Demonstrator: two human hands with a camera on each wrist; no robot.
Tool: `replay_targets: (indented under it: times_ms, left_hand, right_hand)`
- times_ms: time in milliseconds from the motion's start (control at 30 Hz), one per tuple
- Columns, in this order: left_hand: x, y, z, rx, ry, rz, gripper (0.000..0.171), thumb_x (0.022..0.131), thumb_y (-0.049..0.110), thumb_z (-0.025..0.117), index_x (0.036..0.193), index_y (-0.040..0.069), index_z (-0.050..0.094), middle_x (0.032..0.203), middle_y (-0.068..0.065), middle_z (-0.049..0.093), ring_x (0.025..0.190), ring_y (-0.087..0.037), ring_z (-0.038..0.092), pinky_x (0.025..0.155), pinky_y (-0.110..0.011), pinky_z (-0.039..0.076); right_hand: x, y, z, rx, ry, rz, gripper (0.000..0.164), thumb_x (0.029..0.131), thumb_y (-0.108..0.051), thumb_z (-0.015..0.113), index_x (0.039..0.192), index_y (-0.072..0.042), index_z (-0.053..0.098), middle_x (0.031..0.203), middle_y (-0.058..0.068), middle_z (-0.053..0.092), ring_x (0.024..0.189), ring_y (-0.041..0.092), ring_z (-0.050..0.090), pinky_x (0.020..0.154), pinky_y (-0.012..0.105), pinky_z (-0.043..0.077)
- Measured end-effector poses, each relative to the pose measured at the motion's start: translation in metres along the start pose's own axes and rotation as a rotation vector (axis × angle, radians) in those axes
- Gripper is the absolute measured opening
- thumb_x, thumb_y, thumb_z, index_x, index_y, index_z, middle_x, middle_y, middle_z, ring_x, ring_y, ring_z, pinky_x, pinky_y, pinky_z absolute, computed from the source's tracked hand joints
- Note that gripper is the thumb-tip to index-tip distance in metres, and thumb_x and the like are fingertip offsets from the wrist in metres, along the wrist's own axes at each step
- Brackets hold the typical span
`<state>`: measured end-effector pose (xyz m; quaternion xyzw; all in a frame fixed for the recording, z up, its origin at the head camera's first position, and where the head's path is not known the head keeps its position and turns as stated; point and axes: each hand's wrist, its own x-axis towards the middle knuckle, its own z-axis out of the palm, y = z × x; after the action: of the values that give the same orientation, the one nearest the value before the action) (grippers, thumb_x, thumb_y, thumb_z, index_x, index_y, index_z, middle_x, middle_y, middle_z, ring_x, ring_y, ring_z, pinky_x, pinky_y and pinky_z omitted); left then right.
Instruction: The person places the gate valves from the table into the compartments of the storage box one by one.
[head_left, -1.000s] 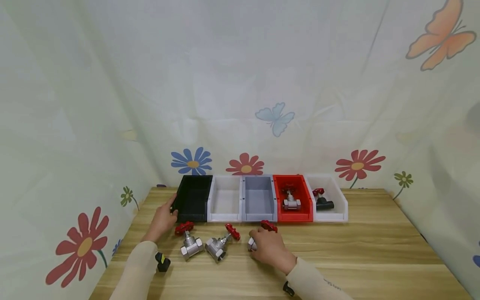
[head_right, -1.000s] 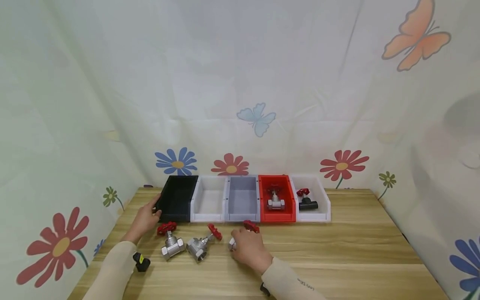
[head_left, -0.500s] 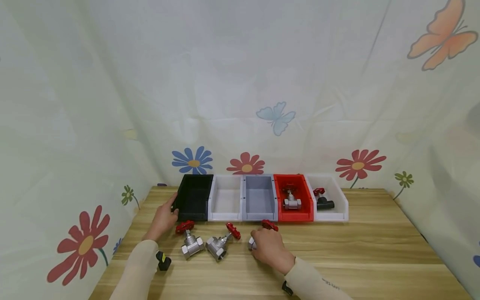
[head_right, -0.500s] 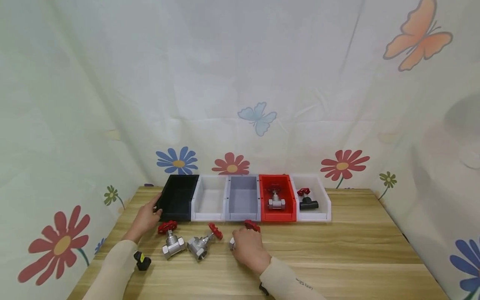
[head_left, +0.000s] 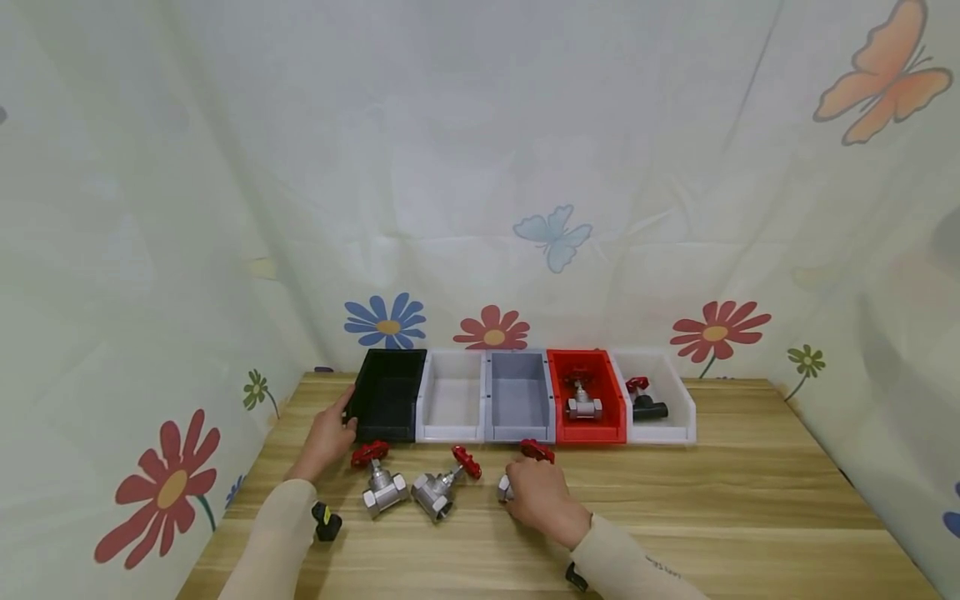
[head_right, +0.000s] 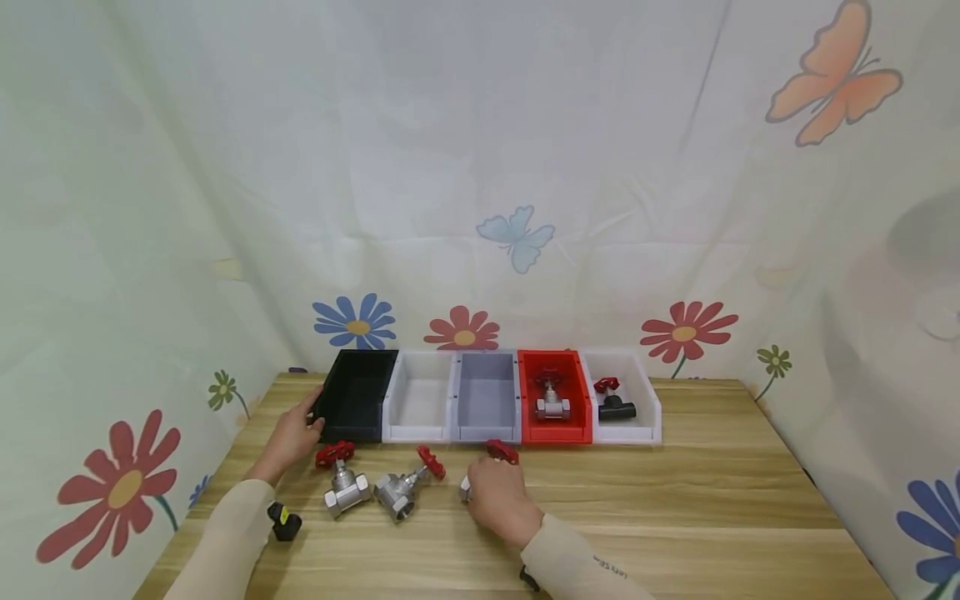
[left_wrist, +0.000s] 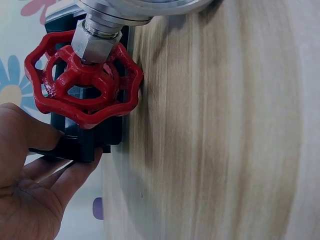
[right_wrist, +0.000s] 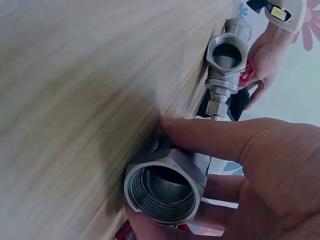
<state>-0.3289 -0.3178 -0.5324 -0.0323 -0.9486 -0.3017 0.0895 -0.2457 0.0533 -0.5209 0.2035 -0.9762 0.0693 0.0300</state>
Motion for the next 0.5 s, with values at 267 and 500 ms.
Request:
replay_targets:
  times_ms: [267,500]
  left_hand:
    - [0.001,-0.001,-0.001,0.006,-0.008,-0.003,0.064,0.093,0.003,0.052,0.153,0.000,0.028,0.139,-0.037,0.048,0.124,-0.050,0.051,0.103,-0.061,0.041]
    - [0.001,-0.001,-0.001,0.008,-0.025,-0.025,0.065,0.094,0.004,0.051,0.154,0.003,0.026,0.139,-0.037,0.047,0.124,-0.049,0.052,0.102,-0.060,0.042]
  right_hand:
    - [-0.001,0.003,-0.006,0.024,-0.013,-0.044,0.014,0.071,-0.016,0.079,0.077,-0.013,0.067,0.074,0.000,0.065,0.066,0.025,0.062,0.058,0.040,0.049]
    - [-0.005,0.002,-0.015,0.036,-0.014,-0.068,0.016,0.071,-0.007,0.075,0.074,-0.016,0.063,0.075,-0.001,0.063,0.069,0.020,0.060,0.060,0.036,0.047]
